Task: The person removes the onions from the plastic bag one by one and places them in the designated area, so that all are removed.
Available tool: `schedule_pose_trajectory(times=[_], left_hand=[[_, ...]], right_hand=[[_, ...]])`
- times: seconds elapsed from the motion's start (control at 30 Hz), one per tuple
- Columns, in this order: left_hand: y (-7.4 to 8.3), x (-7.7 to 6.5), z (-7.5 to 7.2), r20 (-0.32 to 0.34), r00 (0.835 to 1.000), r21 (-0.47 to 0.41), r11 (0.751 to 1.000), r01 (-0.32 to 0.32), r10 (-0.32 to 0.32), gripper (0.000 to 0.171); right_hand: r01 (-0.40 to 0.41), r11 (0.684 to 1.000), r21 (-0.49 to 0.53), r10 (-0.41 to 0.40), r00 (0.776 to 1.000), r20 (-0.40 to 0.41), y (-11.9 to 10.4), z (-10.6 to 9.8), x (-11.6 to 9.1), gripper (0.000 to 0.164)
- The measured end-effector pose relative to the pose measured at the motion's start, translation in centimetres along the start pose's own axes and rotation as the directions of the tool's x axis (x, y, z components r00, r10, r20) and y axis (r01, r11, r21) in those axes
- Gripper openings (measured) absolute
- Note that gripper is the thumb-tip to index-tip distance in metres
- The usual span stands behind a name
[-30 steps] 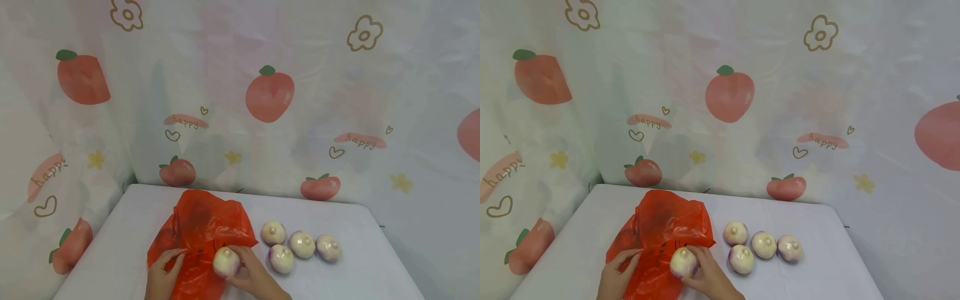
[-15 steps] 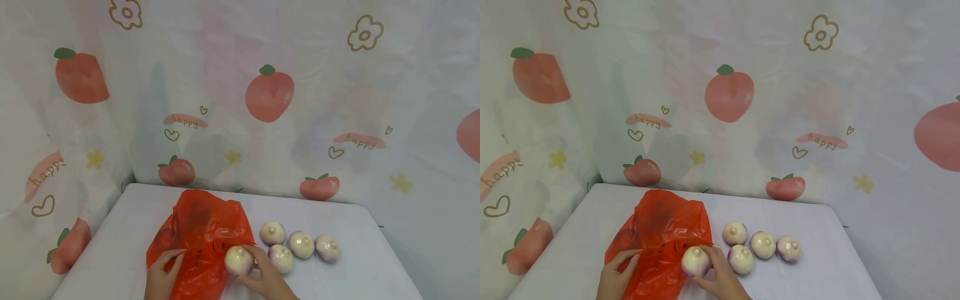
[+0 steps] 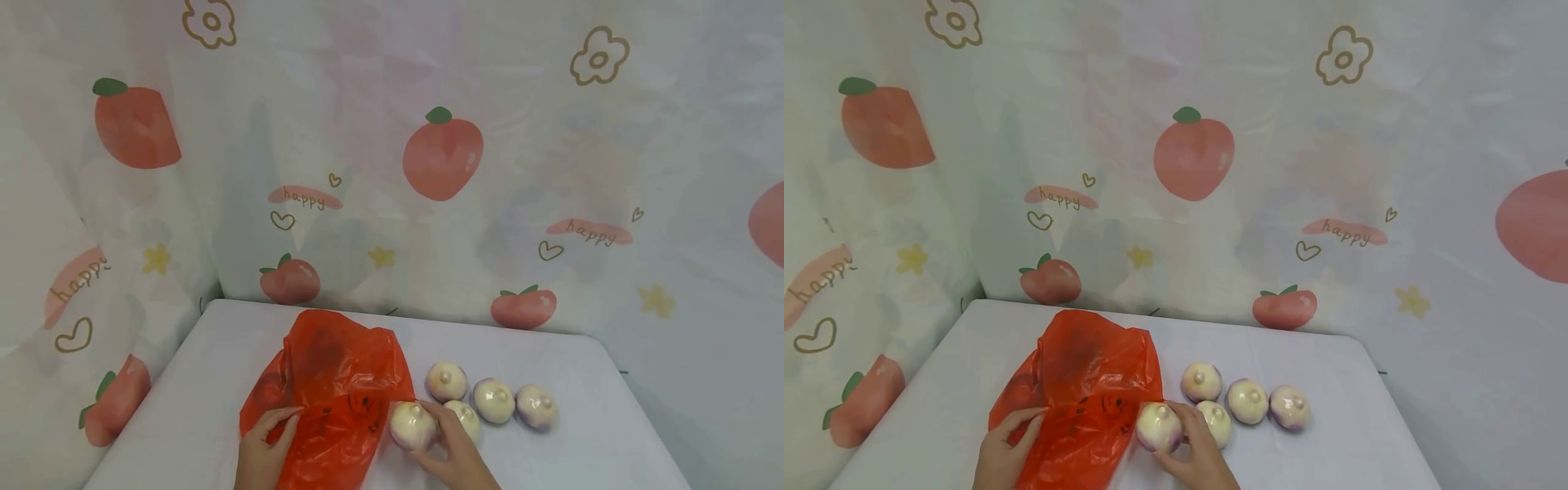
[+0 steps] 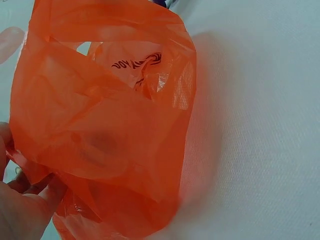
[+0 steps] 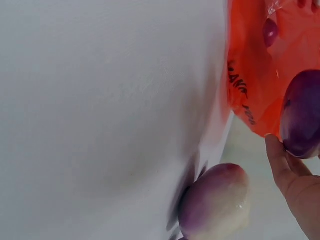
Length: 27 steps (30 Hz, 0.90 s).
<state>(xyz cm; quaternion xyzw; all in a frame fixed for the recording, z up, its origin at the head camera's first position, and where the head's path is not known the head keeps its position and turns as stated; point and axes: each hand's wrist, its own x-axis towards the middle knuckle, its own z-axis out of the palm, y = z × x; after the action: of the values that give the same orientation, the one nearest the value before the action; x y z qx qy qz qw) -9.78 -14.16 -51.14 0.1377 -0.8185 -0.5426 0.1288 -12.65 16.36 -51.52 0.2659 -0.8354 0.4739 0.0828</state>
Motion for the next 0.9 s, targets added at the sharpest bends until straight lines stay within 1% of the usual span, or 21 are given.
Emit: schedule_pose_trajectory(times=[0.07, 0.1, 0.17, 0.27, 0.33, 0.4, 0.43, 0.5, 0.57, 0.6, 0.63, 0.67, 0.7, 0.77, 0.9], left_hand=[[0.0, 0.0, -0.1, 0.003, 1.0, -0.002, 1.0, 0.016, -0.016, 0.015], [0.0, 0.0, -0.1, 0.003, 1.0, -0.002, 1.0, 0.012, -0.012, 0.016], [0.0, 0.1, -0.1, 0.0, 1.0, -0.004, 1.0, 0.019, -0.019, 0.015], [0.1, 0.1, -0.2, -0.007, 1.0, -0.007, 1.0, 0.005, -0.005, 0.015], [0.2, 0.1, -0.2, -0.008, 1.0, -0.009, 1.0, 0.008, -0.008, 0.015], [0.2, 0.1, -0.2, -0.004, 1.0, -0.012, 1.0, 0.007, -0.007, 0.016], [0.3, 0.0, -0.2, -0.002, 1.0, -0.013, 1.0, 0.005, -0.005, 0.016], [0.3, -0.1, -0.2, 0.001, 1.0, -0.012, 1.0, 0.004, -0.004, 0.017], [0.2, -0.1, -0.2, 0.001, 1.0, -0.014, 1.0, 0.005, -0.005, 0.017], [0.2, -0.1, -0.2, 0.002, 1.0, -0.015, 1.0, 0.011, -0.011, 0.017], [0.2, -0.1, -0.2, 0.001, 1.0, -0.013, 1.0, 0.018, -0.018, 0.016], [0.1, -0.1, -0.2, 0.001, 1.0, -0.015, 1.0, 0.017, -0.017, 0.016], [0.1, -0.1, -0.2, 0.001, 1.0, -0.018, 1.0, 0.017, -0.017, 0.017], [0.0, 0.0, -0.1, 0.003, 1.0, -0.026, 1.0, 0.012, -0.012, 0.017], [-0.2, 0.0, -0.1, 0.007, 1.0, -0.035, 0.999, 0.019, -0.018, 0.016]], right_hand=[[-0.029, 0.999, -0.028, 0.028, 0.999, -0.025, 0.1, -0.2, -0.2, 0.068], [-0.055, 0.998, -0.032, 0.054, 0.998, -0.037, 0.2, -0.3, -0.2, 0.069], [-0.07, 0.997, -0.039, 0.068, 0.996, -0.059, 0.4, -0.5, -0.3, 0.07], [0.003, 0.998, -0.069, -0.01, 0.995, -0.103, 0.8, -0.6, -0.5, 0.074], [0.073, 0.992, -0.101, -0.087, 0.987, -0.138, 1.1, -0.5, -0.6, 0.077], [0.134, 0.982, -0.13, -0.155, 0.974, -0.168, 1.3, -0.6, -0.7, 0.079], [0.13, 0.982, -0.136, -0.154, 0.972, -0.179, 1.3, -0.6, -0.8, 0.079], [0.092, 0.99, -0.108, -0.112, 0.974, -0.197, 1.3, -0.9, -0.8, 0.078], [0.01, 0.997, -0.082, -0.028, 0.976, -0.214, 1.2, -1.3, -0.8, 0.075], [-0.043, 0.997, -0.069, 0.027, 0.975, -0.222, 1.0, -1.6, -0.8, 0.073], [-0.088, 0.994, -0.061, 0.071, 0.97, -0.232, 0.9, -1.8, -0.8, 0.071], [-0.117, 0.991, -0.057, 0.099, 0.964, -0.246, 0.9, -2.1, -0.8, 0.07], [-0.145, 0.987, -0.062, 0.124, 0.957, -0.261, 0.3, -2.4, -0.7, 0.07], [-0.162, 0.983, -0.086, 0.132, 0.951, -0.281, 0.5, -2.9, -0.8, 0.071], [-0.121, 0.978, -0.17, 0.062, 0.946, -0.318, 1.2, -4.1, -1.0, 0.075]])
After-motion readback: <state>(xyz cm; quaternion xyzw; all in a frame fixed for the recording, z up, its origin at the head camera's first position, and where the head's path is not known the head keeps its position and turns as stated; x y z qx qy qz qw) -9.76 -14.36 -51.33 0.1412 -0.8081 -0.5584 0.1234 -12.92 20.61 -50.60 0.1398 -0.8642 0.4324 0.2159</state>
